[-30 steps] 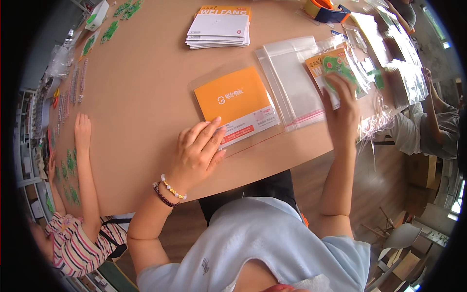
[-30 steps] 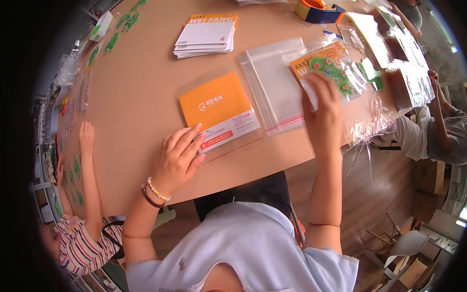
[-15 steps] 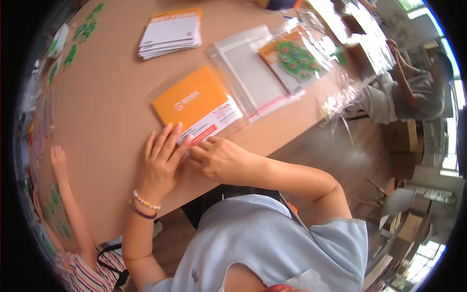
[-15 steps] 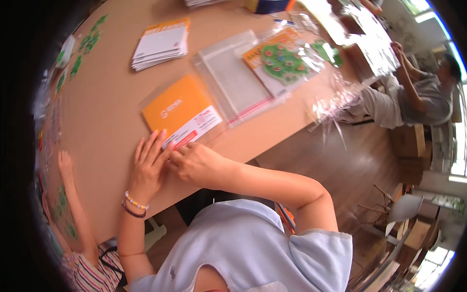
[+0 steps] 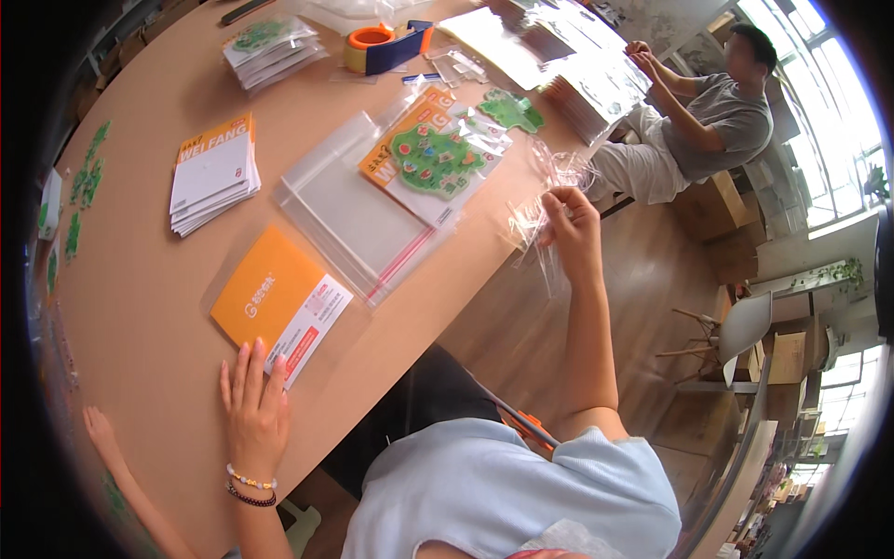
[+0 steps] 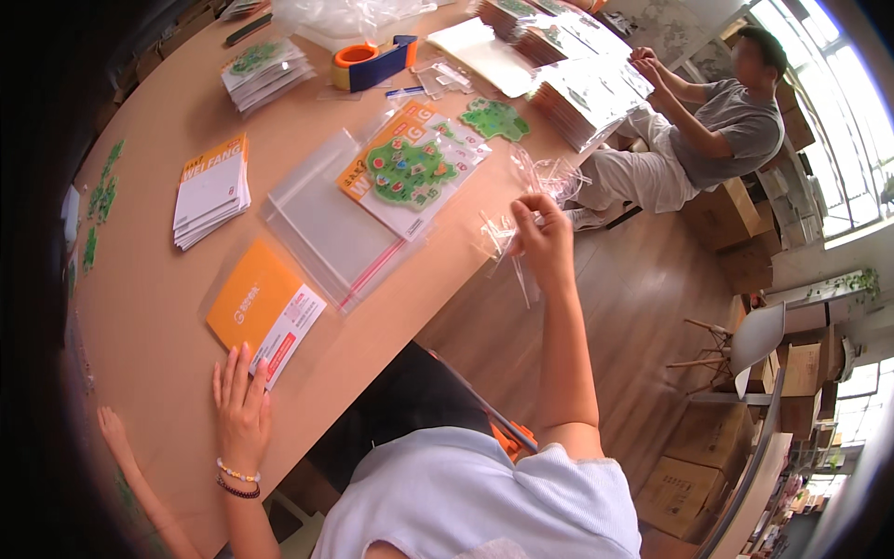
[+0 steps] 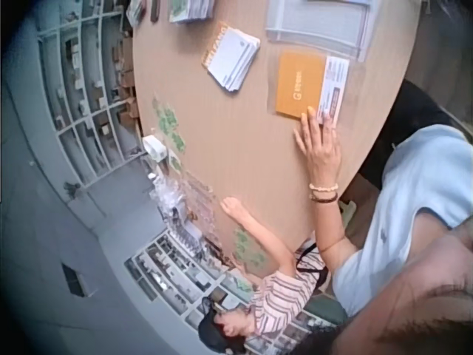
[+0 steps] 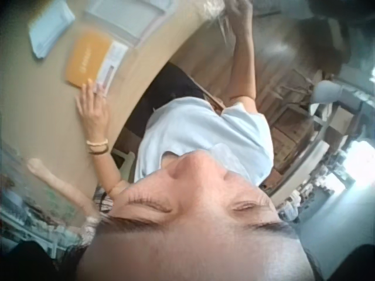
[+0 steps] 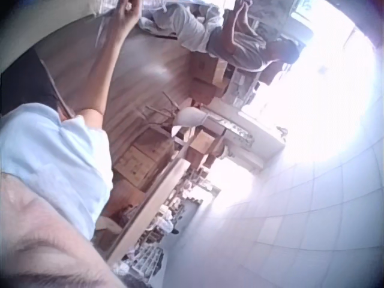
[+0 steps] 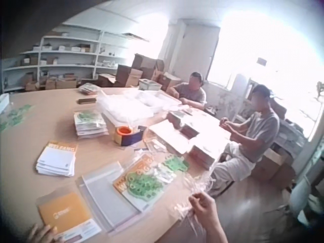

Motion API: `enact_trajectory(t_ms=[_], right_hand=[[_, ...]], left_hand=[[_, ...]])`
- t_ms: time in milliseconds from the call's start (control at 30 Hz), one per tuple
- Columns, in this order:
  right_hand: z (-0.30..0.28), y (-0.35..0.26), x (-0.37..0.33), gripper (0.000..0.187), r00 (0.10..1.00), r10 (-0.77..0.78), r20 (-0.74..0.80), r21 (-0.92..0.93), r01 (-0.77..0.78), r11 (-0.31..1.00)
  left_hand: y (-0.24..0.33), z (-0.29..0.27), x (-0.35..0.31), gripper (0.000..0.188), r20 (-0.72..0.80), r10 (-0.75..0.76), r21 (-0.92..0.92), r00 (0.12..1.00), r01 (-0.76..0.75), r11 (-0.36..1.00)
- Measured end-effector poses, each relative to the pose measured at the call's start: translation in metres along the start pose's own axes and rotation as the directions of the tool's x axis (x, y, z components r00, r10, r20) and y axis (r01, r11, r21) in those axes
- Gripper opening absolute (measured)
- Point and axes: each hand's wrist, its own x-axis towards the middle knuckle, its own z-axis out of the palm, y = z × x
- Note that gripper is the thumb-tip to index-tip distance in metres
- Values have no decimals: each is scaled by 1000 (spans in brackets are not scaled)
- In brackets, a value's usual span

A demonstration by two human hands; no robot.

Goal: The person packs printed cards and plastic puzzle pieces into transparent resealable plastic bags by hand.

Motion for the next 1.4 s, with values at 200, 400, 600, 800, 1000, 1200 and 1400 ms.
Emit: enact_trajectory(t_ms=[200,400,600,800,1000,1200,1400], right_hand=[[-43,38,36,14,986,-155,-63,-649,78,756],[-28,46,31,11,955,-282,-89,-676,150,721],[-21,40,8,27,902,-399,166,-908,298,294],[-32,21,2,39,857,-463,224,-911,353,213],[-13,-9,-2,37,756,-618,217,-906,392,160],[13,-32,-20,40,595,-685,420,-735,666,129],[83,-20,-74,68,293,-458,840,-134,928,348]], left_hand=[[7,3,-1,48,4,50,-19,999,-50,999],[32,2,-19,47,45,119,-30,992,-117,993],[46,11,-22,52,-56,109,8,992,-109,994],[43,13,-35,41,-66,209,88,976,-203,975],[45,20,-48,49,-341,234,50,911,-231,972],[62,17,-43,58,-238,41,99,970,-17,995],[64,16,-40,59,-214,39,98,976,-19,995]])
